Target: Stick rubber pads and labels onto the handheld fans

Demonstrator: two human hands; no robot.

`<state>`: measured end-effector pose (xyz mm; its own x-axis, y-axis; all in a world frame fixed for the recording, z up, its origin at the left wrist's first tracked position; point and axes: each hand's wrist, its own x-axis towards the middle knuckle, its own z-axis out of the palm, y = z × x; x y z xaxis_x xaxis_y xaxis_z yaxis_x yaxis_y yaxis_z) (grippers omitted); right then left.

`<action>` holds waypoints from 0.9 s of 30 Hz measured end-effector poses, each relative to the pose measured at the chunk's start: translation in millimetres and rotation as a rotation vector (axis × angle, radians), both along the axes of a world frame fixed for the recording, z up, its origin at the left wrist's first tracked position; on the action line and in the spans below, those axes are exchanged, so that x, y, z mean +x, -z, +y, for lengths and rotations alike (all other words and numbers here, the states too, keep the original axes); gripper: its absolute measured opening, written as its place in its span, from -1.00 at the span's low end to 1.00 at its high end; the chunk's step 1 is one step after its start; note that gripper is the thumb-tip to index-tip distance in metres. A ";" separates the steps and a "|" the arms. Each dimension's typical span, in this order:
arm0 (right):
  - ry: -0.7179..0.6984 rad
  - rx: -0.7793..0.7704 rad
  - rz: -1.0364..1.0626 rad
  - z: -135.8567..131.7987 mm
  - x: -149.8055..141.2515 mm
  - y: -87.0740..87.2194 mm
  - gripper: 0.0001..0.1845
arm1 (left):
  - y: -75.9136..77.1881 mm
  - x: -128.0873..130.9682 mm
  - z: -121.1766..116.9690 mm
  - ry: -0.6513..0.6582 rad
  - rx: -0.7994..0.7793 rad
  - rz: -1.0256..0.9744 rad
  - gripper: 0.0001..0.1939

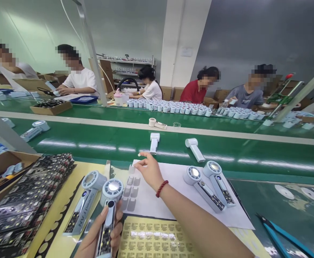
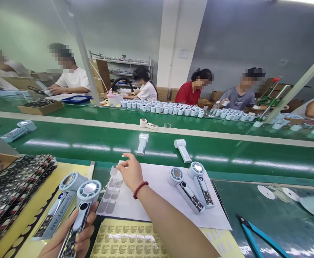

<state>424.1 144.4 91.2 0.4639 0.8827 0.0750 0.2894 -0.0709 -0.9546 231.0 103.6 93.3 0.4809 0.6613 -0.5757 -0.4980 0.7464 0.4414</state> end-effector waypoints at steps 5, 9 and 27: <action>-0.064 0.080 0.225 -75.4 -8.0 -30.2 -0.40 | -21.4 25.5 2.1 -0.106 -0.163 0.027 -0.82; -0.082 0.030 0.511 -133.3 -30.8 -33.9 -0.34 | -29.7 49.7 -4.3 -0.116 -0.174 0.033 -0.84; -0.009 0.012 0.507 -147.8 -42.4 -35.2 -0.44 | -36.1 76.7 -23.8 -0.079 -0.141 0.083 -0.83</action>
<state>381.7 -3.3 126.5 0.4373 0.8871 -0.1478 -0.2101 -0.0590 -0.9759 307.7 79.8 129.4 0.3772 0.6049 -0.7013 -0.5240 0.7638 0.3769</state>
